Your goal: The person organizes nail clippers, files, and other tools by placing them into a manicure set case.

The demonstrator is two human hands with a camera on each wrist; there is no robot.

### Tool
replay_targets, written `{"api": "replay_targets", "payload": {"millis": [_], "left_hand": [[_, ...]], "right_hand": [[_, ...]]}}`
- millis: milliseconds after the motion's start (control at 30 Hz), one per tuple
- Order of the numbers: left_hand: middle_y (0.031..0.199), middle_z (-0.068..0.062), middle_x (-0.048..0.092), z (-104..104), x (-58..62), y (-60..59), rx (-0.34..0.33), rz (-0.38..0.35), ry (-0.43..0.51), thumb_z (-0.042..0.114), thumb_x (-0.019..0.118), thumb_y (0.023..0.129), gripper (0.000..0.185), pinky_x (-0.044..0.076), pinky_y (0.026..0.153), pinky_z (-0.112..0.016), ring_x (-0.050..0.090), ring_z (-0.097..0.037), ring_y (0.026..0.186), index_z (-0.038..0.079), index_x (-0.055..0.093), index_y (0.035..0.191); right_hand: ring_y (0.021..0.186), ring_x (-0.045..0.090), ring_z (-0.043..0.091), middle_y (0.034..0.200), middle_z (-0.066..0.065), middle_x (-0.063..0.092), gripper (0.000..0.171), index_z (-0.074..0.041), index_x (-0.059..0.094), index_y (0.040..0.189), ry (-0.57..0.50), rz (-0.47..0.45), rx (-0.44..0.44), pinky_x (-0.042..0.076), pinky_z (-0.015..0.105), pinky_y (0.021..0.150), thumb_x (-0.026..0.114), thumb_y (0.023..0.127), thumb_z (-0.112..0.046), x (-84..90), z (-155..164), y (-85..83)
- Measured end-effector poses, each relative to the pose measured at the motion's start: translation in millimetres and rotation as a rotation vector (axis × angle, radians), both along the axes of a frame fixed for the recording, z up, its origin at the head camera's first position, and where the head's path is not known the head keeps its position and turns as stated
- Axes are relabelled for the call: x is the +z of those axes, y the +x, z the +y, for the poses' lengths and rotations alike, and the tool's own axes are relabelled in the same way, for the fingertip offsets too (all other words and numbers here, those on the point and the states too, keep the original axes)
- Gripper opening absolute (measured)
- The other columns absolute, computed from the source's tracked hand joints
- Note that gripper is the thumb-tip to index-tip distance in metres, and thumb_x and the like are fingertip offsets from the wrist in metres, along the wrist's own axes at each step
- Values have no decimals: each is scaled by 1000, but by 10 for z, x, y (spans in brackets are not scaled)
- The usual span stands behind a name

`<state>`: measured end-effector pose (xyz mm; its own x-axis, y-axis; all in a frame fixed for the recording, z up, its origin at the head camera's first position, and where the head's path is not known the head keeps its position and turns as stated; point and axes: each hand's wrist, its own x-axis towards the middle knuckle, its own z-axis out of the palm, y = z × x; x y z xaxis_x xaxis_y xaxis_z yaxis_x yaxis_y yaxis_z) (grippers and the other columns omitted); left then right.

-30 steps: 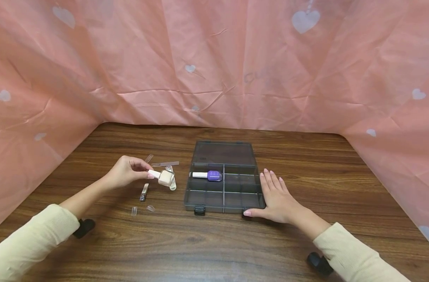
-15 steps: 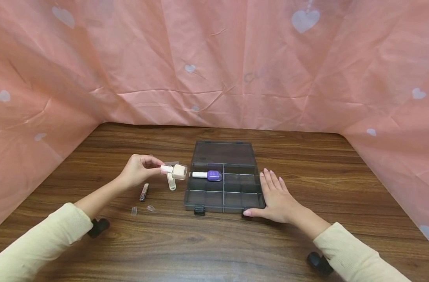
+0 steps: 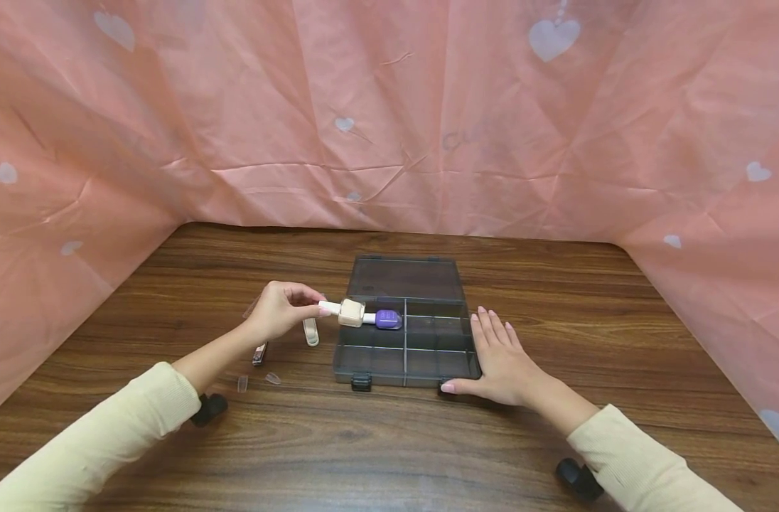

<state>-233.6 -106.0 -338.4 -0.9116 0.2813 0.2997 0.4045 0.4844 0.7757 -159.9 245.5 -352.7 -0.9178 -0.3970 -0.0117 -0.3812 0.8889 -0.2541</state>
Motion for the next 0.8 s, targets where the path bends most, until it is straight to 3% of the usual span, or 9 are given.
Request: {"api": "replay_targets", "payload": {"millis": [233,800], "left_hand": [[76,-14,72,117,-47,-20,16,60,-27,9,78,72,15,47,57,-16,60,-3,62,-2,72,81],[72,-7,71,304,-16,-41,21,36,-178,17,78,73,16,41,53,-15,52,-3,58,3,73,77]], "right_hand": [[139,7,47,151,32,6,116,12,12,143,2,3,1,10,63,109,62,73,-65,-9,-2,-4],[139,8,47,150,32,7,116,13,13,142,6,14,-4,11,62,108,62,73,-66,3,-11,4]]}}
